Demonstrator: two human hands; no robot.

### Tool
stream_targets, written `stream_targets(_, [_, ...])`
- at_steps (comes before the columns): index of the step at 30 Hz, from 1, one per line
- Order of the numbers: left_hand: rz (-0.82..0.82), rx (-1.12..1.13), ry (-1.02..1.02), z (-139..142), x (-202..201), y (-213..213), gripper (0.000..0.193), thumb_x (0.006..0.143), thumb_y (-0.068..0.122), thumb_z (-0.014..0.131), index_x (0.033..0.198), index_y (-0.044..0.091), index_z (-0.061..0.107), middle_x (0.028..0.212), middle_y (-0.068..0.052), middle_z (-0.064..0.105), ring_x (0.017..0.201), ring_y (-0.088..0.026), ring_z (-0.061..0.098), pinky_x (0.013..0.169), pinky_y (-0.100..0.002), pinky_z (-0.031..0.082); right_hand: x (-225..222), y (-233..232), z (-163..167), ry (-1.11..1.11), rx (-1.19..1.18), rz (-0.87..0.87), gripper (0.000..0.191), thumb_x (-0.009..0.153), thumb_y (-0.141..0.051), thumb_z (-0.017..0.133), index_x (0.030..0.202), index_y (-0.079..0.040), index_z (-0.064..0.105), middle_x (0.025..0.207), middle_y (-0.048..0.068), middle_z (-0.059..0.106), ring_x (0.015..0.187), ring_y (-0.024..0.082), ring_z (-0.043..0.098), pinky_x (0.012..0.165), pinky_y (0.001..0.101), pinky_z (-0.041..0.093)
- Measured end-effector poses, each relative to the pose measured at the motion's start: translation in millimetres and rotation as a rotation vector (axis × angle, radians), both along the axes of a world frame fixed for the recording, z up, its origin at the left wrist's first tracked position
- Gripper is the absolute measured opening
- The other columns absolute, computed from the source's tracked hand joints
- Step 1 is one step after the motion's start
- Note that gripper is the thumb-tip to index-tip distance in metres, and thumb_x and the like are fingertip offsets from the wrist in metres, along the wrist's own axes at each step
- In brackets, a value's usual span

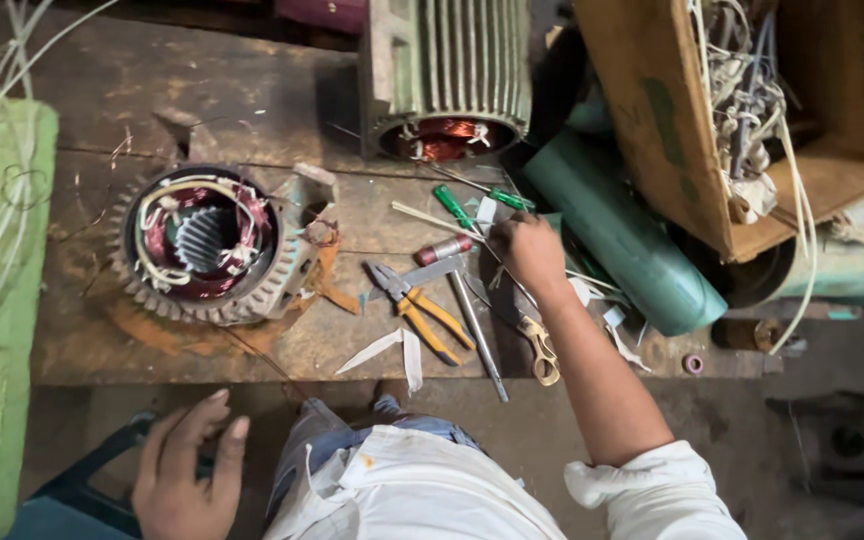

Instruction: The person works at a cluttered workbench rewinding an electric motor stator, feeding white insulating sleeves and wire into the stator slots and pressing the windings into place by hand. They use pliers to cut and position wire and pick up a hammer at one point while fitting the coils.

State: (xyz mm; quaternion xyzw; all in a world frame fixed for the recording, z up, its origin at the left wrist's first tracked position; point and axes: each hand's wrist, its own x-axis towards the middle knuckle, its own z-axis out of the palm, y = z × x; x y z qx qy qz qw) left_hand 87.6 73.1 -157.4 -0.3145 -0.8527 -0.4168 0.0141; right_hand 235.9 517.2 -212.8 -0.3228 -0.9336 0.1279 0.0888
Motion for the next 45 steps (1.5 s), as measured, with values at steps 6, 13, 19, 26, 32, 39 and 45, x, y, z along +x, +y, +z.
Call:
stream_targets(6, [0.150,0.007,-0.029,-2.0,11.6,-19.1,0.028,0.090,0.019,0.078,0.116,0.009,0.073,0.098,-0.008,0.069,0.080,-0.018,0.066,0.075,-0.030,0.055,2.0,3.9,32.3,0.329,-0.429,-0.184,0.016,0.093,-0.018,0.076,0.104,-0.008,0.074,0.101,0.010,0.073,0.092,0.025,0.068,0.083,0.0341,0.055])
stream_targets(13, [0.069,0.053,-0.066,18.5,8.8,-5.3,0.027,0.093,0.016,0.074,0.118,0.008,0.071,0.103,-0.009,0.071,0.089,-0.022,0.070,0.083,-0.033,0.055,23.2,-20.3,111.1,1.147,-1.156,-0.320,0.010,0.104,-0.013,0.061,0.114,-0.009,0.059,0.110,0.006,0.068,0.101,0.021,0.070,0.096,0.0424,0.061])
stream_targets(19, [-0.062,0.099,-0.114,38.5,-3.5,9.4,0.021,0.093,0.016,0.071,0.111,0.004,0.070,0.107,-0.015,0.072,0.098,-0.030,0.071,0.085,-0.037,0.055,48.3,-91.4,162.9,1.361,-0.315,-0.095,0.013,0.114,-0.013,0.066,0.120,-0.011,0.054,0.105,0.002,0.060,0.092,0.012,0.060,0.079,0.0330,0.056])
stream_targets(26, [-0.242,0.234,-0.283,49.7,-22.9,8.2,0.020,0.094,0.017,0.071,0.107,0.002,0.069,0.104,-0.015,0.074,0.095,-0.031,0.074,0.081,-0.036,0.057,42.4,-203.6,187.4,0.521,0.135,0.023,0.018,0.093,-0.002,0.076,0.110,-0.008,0.076,0.104,0.011,0.069,0.092,0.019,0.067,0.075,0.0243,0.053])
stream_targets(32, [-0.347,0.221,-0.336,49.9,-46.0,-12.1,0.020,0.097,0.019,0.069,0.107,0.002,0.069,0.103,-0.016,0.073,0.095,-0.034,0.072,0.080,-0.038,0.057,-0.2,-277.3,172.0,0.482,0.017,0.009,0.030,0.084,-0.001,0.079,0.111,-0.014,0.077,0.097,0.005,0.070,0.080,0.017,0.066,0.070,0.0301,0.053])
stream_targets(39, [-0.350,0.214,-0.053,49.2,-85.0,-13.5,0.021,0.097,0.016,0.070,0.115,0.007,0.070,0.114,-0.012,0.069,0.102,-0.033,0.068,0.087,-0.042,0.055,-51.6,-295.3,167.1,0.381,0.073,0.095,0.029,0.087,-0.002,0.076,0.113,-0.016,0.077,0.098,0.005,0.070,0.076,0.022,0.068,0.065,0.0333,0.054])
stream_targets(45, [-0.486,0.257,0.298,43.2,-109.4,12.5,0.043,0.093,0.002,0.063,0.134,0.012,0.068,0.133,-0.010,0.064,0.135,-0.031,0.056,0.115,-0.044,0.047,-72.8,-312.0,164.9,0.244,0.170,0.066,0.028,0.087,-0.010,0.077,0.114,-0.020,0.077,0.098,0.003,0.070,0.077,0.024,0.069,0.063,0.0362,0.054])
